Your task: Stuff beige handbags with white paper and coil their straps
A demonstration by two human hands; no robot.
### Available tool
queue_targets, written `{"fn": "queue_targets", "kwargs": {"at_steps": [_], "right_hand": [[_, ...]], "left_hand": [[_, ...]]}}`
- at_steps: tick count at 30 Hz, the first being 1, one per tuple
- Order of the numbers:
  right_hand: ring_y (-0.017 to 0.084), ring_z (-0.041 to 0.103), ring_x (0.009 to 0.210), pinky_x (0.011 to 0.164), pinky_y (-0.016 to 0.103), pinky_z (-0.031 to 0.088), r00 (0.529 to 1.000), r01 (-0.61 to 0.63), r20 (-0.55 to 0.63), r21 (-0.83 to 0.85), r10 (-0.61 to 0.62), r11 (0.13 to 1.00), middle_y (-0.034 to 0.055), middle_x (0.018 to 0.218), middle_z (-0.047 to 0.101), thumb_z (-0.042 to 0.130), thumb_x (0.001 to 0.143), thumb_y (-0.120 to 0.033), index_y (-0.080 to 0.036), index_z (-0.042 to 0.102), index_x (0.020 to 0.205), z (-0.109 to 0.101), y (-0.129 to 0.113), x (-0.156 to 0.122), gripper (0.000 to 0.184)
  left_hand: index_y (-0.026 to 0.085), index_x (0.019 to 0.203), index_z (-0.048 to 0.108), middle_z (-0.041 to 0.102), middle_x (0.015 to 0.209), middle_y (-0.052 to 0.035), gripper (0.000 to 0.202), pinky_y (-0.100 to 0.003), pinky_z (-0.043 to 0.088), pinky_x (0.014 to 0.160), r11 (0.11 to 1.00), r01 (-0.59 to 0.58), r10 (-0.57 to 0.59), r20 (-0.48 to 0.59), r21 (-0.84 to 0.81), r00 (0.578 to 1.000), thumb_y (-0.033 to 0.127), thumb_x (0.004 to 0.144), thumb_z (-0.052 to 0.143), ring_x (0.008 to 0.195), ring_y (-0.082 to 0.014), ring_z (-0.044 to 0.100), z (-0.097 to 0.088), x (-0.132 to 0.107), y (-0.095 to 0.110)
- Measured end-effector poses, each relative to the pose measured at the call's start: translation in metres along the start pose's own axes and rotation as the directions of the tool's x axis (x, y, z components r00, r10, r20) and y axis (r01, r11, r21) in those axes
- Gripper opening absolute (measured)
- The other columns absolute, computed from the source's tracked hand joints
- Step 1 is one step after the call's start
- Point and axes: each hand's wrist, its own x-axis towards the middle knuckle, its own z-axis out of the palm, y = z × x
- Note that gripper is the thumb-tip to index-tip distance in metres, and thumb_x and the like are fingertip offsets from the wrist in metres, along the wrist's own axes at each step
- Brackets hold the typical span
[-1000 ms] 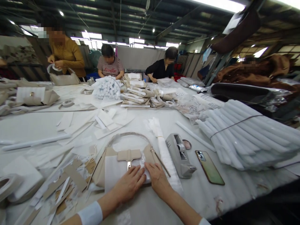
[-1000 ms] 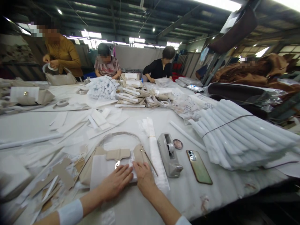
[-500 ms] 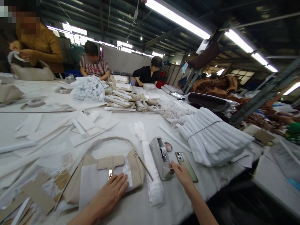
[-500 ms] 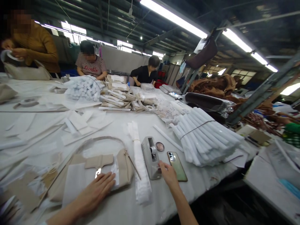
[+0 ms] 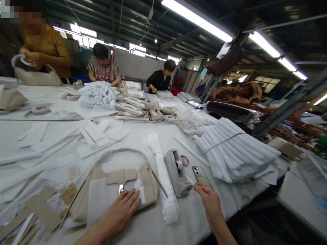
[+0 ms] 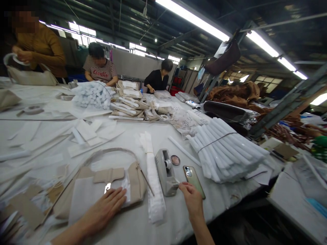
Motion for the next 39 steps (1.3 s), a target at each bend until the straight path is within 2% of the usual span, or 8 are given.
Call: {"fn": "queue_targets", "kwargs": {"at_steps": [12,20,23,26,28,32,36,39], "right_hand": [[0.019,0.058,0.050,0.049,0.030,0.044,0.989,-0.103,0.094,-0.092,0.111,0.990,0.0044,0.054,0.063,0.052,0.066,-0.062,-0.019,0.064,0.063,0.010,0.031,-0.024,0.045],[0.021,0.055,0.044,0.048,0.034,0.043,0.981,-0.119,0.107,-0.326,0.162,0.938,0.0026,0.044,0.057,0.050,0.057,-0.065,-0.023,0.059,0.052,0.007,0.054,-0.017,0.043],[0.021,0.054,0.046,0.049,0.034,0.043,0.976,-0.062,0.179,-0.317,0.123,0.946,0.0016,0.048,0.056,0.049,0.058,-0.068,-0.023,0.062,0.058,0.007,0.042,-0.024,0.047],[0.019,0.055,0.054,0.054,0.031,0.044,0.931,0.199,0.354,-0.290,-0.088,0.936,0.0008,0.057,0.058,0.049,0.070,-0.064,-0.022,0.065,0.072,0.017,-0.003,-0.030,0.045],[0.018,0.057,0.063,0.063,0.029,0.045,0.814,0.420,0.528,-0.243,-0.244,0.874,0.0013,0.065,0.062,0.047,0.080,-0.057,-0.022,0.064,0.073,0.031,-0.044,-0.030,0.039],[0.017,0.059,0.075,0.071,0.027,0.043,0.436,0.717,0.816,-0.060,-0.379,0.695,0.0033,0.078,0.066,0.045,0.090,-0.043,-0.020,0.066,0.078,0.065,-0.118,-0.018,0.033],[0.014,0.060,0.074,0.071,0.024,0.042,0.016,0.860,0.943,0.157,-0.333,0.485,0.0031,0.078,0.067,0.048,0.091,-0.036,-0.019,0.070,0.083,0.100,-0.161,0.002,0.029],[0.012,0.059,0.068,0.065,0.022,0.039,-0.179,0.926,0.956,0.244,-0.233,0.289,0.0009,0.074,0.068,0.053,0.089,-0.030,-0.021,0.071,0.083,0.125,-0.176,0.012,0.021]], "left_hand": [[0.016,0.142,0.032,0.044,0.143,-0.0112,0.059,-0.043,0.033,0.106,1.000,0.008,-0.008,-0.007,-0.013,1.000,0.002,0.085,0.037,0.132,-0.0261,0.037,-0.004,0.001,0.001],[0.013,0.141,0.033,0.043,0.142,-0.0128,0.053,-0.044,0.033,0.104,1.000,0.013,-0.013,0.018,-0.012,1.000,0.009,0.088,0.039,0.129,-0.0293,0.039,-0.011,0.003,-0.001],[0.012,0.140,0.033,0.043,0.141,-0.0143,0.049,-0.044,0.033,0.103,1.000,0.000,0.001,0.013,-0.016,1.000,0.014,0.091,0.039,0.128,-0.0298,0.040,-0.013,0.003,-0.004],[0.012,0.140,0.033,0.044,0.140,-0.0144,0.048,-0.045,0.031,0.103,1.000,-0.001,0.001,0.016,-0.024,1.000,0.017,0.092,0.038,0.127,-0.0306,0.040,-0.015,0.003,-0.004],[0.012,0.140,0.033,0.044,0.140,-0.0147,0.048,-0.045,0.031,0.103,1.000,-0.001,0.002,0.013,-0.030,1.000,0.019,0.093,0.038,0.127,-0.0307,0.040,-0.017,0.003,-0.004],[0.013,0.139,0.034,0.046,0.138,-0.0141,0.046,-0.043,0.031,0.102,0.999,0.002,-0.002,-0.001,-0.039,1.000,0.024,0.095,0.039,0.125,-0.0285,0.041,-0.023,0.005,-0.003],[0.014,0.139,0.035,0.046,0.138,-0.0130,0.045,-0.042,0.031,0.102,0.999,0.005,-0.005,-0.009,-0.040,1.000,0.026,0.096,0.038,0.126,-0.0279,0.039,-0.027,0.005,-0.004],[0.014,0.138,0.036,0.045,0.139,-0.0128,0.045,-0.042,0.030,0.102,0.999,0.012,-0.012,-0.003,-0.046,1.000,0.028,0.096,0.037,0.126,-0.0287,0.038,-0.027,0.005,-0.005]]}}
